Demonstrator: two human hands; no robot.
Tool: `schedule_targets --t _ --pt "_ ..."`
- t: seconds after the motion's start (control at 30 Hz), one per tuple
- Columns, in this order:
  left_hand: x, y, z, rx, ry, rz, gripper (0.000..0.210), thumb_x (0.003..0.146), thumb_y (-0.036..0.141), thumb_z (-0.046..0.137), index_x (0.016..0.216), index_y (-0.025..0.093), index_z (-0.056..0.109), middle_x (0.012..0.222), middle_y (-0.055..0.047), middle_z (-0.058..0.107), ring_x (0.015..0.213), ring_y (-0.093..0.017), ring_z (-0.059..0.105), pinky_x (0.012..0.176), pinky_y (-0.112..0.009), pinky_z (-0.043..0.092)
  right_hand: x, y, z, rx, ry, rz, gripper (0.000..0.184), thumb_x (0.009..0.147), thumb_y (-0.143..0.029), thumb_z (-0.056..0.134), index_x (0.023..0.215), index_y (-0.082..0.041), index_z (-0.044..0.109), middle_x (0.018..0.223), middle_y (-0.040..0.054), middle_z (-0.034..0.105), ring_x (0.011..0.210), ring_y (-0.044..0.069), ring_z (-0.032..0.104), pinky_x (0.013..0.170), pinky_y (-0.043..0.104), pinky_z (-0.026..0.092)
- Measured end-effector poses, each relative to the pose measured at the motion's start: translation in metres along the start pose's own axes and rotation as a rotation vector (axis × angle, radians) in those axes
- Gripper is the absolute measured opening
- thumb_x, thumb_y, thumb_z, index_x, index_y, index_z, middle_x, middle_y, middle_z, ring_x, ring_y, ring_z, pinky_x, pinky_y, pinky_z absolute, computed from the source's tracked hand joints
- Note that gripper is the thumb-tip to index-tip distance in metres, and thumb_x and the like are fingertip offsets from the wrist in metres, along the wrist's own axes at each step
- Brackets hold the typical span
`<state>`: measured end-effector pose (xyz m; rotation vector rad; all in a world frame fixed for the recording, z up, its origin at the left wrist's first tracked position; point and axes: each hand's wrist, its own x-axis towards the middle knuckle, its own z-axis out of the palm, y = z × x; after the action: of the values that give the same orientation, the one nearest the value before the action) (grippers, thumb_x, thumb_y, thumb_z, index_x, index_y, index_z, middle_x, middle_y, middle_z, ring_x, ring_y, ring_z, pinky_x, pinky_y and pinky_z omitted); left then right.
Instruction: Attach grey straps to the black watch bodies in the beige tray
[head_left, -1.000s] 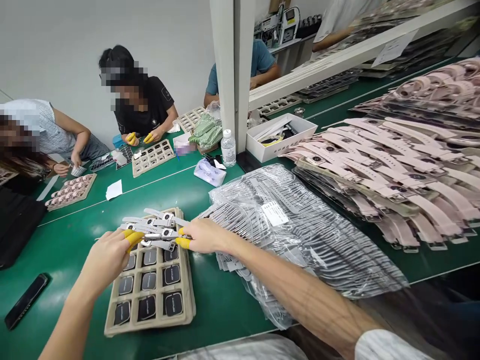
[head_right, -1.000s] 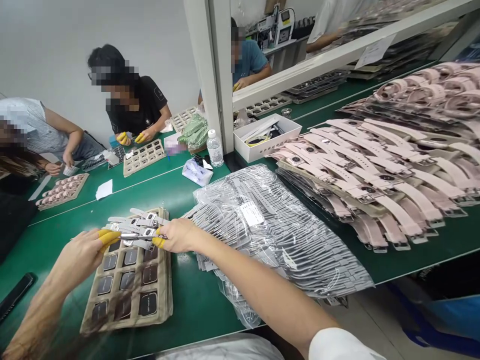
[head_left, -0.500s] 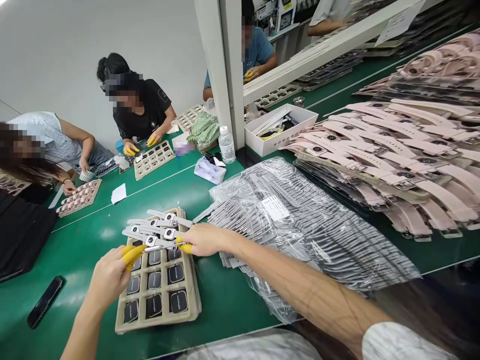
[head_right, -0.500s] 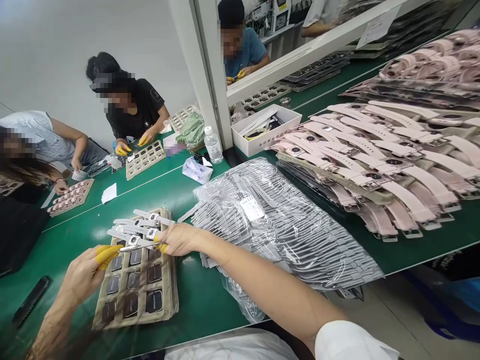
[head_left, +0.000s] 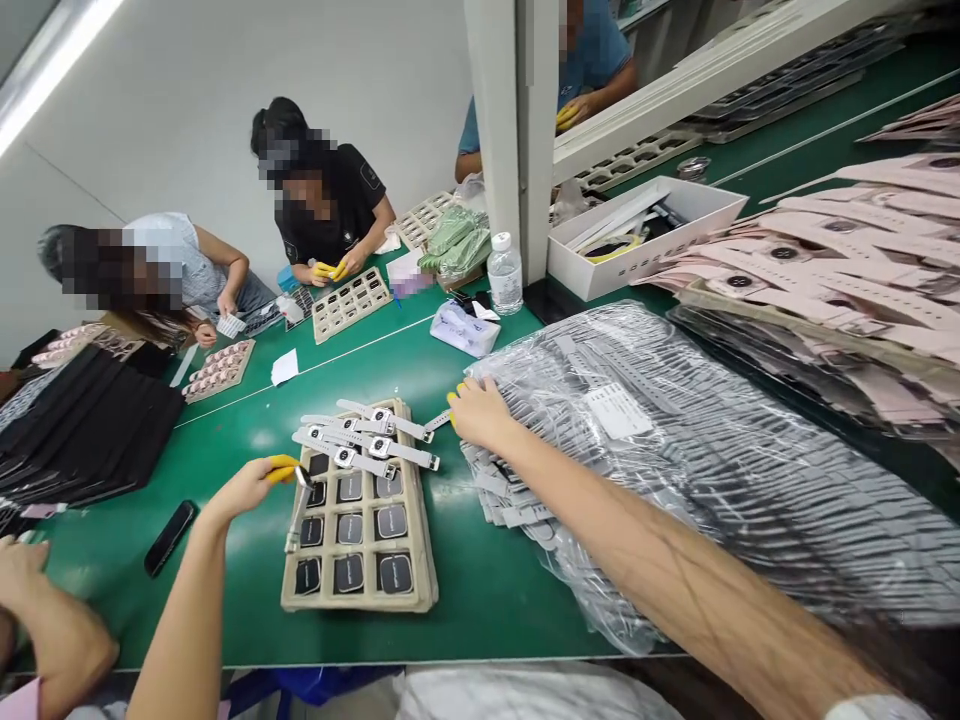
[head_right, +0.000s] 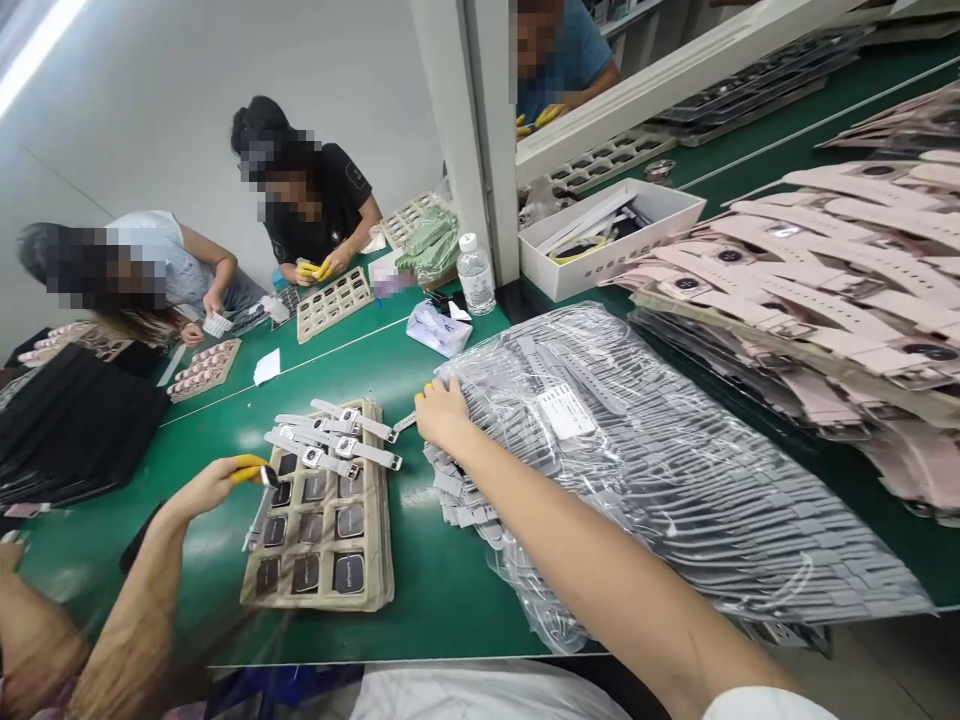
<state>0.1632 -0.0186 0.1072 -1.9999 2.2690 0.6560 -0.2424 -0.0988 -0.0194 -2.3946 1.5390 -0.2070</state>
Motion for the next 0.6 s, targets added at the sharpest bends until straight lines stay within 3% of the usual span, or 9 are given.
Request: schedule_targets --t 0.17,0.4,0.6 --pt "0.028 -0.015 0.004 0.042 -0.035 -0.033 0.032 0.089 0.032 0.051 0.101 0.018 0.078 0.107 -0.009 0.08 0.097 -0.027 0.074 0.091 -0.038 0.058 0.001 0.0 0.003 -0.016 -0.023 0.007 0.036 0.098 -0.012 0.045 0.121 -0.006 0.072 0.132 0.0274 0.063 0.132 0.037 0.048 0.115 0.056 0.03" --pt "0.052 -0.034 0.006 0.019 -0.091 -0.073 0.034 0.082 0.047 0.057 0.096 0.019 0.07 0.101 -0.009 0.078 0.091 -0.026 0.069 0.086 -0.037 0.055 0.003 -0.002 0.004 -0.041 -0.037 0.032 0.035 0.098 -0.013 0.048 0.121 -0.009 0.073 0.131 0.0254 0.063 0.129 0.036 0.051 0.112 0.052 0.033" --pt "0.052 -0.039 0.013 0.08 0.05 -0.164 0.038 0.083 0.056 0.059 0.097 0.02 0.06 0.096 -0.007 0.073 0.087 -0.024 0.066 0.082 -0.036 0.054 0.004 -0.002 0.003 -0.043 -0.043 0.062 0.032 0.096 -0.012 0.052 0.119 -0.011 0.075 0.13 0.0234 0.063 0.128 0.035 0.053 0.104 0.046 0.037"
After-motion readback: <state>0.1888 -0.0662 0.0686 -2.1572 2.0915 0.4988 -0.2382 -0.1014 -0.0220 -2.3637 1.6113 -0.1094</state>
